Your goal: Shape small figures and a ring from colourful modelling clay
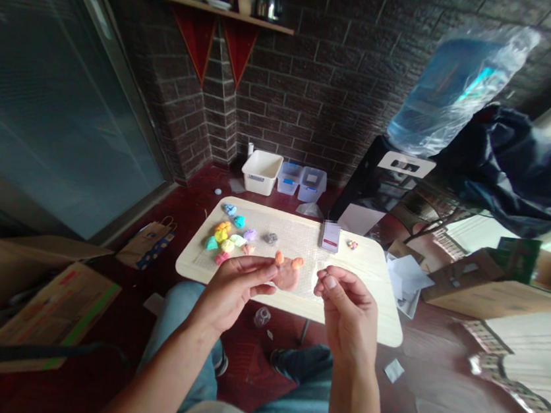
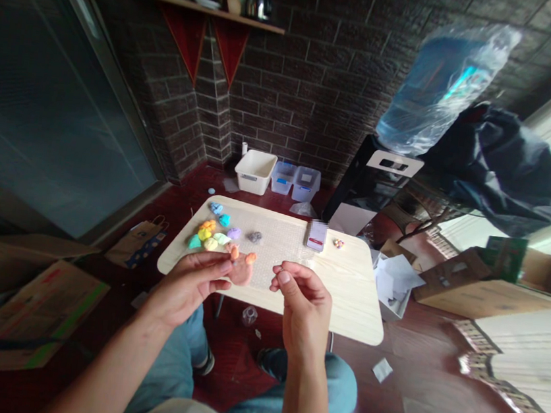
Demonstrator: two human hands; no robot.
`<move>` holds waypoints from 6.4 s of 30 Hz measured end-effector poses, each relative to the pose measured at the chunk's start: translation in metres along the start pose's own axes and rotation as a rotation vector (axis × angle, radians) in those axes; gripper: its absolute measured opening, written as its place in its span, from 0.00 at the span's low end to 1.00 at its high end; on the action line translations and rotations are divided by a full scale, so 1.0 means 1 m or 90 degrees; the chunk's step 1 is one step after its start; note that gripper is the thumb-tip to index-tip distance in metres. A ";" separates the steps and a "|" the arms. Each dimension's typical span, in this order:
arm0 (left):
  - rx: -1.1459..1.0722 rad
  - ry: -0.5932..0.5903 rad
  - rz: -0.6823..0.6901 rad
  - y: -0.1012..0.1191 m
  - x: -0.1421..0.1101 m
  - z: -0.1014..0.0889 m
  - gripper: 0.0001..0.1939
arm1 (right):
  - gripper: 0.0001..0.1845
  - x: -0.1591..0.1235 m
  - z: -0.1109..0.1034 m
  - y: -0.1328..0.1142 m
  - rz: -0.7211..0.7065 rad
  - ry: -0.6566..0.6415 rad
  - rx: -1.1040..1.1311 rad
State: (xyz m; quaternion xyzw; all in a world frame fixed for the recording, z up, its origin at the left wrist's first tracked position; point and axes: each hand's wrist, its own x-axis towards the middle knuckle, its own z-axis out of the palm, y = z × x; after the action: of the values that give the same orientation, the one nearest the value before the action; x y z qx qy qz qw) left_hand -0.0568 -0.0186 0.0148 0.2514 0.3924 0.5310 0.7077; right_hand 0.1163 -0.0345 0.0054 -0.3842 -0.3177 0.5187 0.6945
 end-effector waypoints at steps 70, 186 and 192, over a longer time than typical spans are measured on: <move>0.009 0.007 0.006 -0.005 0.001 -0.002 0.14 | 0.04 -0.007 -0.004 0.004 -0.110 0.035 -0.133; 0.116 -0.003 0.080 -0.017 -0.005 0.009 0.13 | 0.07 -0.036 0.012 0.003 -0.321 -0.018 -0.444; 0.128 -0.004 0.092 -0.019 -0.006 0.010 0.12 | 0.07 -0.033 0.014 0.003 -0.403 -0.014 -0.550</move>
State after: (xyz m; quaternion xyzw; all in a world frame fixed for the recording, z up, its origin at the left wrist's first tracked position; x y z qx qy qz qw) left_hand -0.0386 -0.0292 0.0076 0.3503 0.4220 0.5377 0.6404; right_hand 0.0944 -0.0633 0.0088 -0.5150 -0.6099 0.1097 0.5923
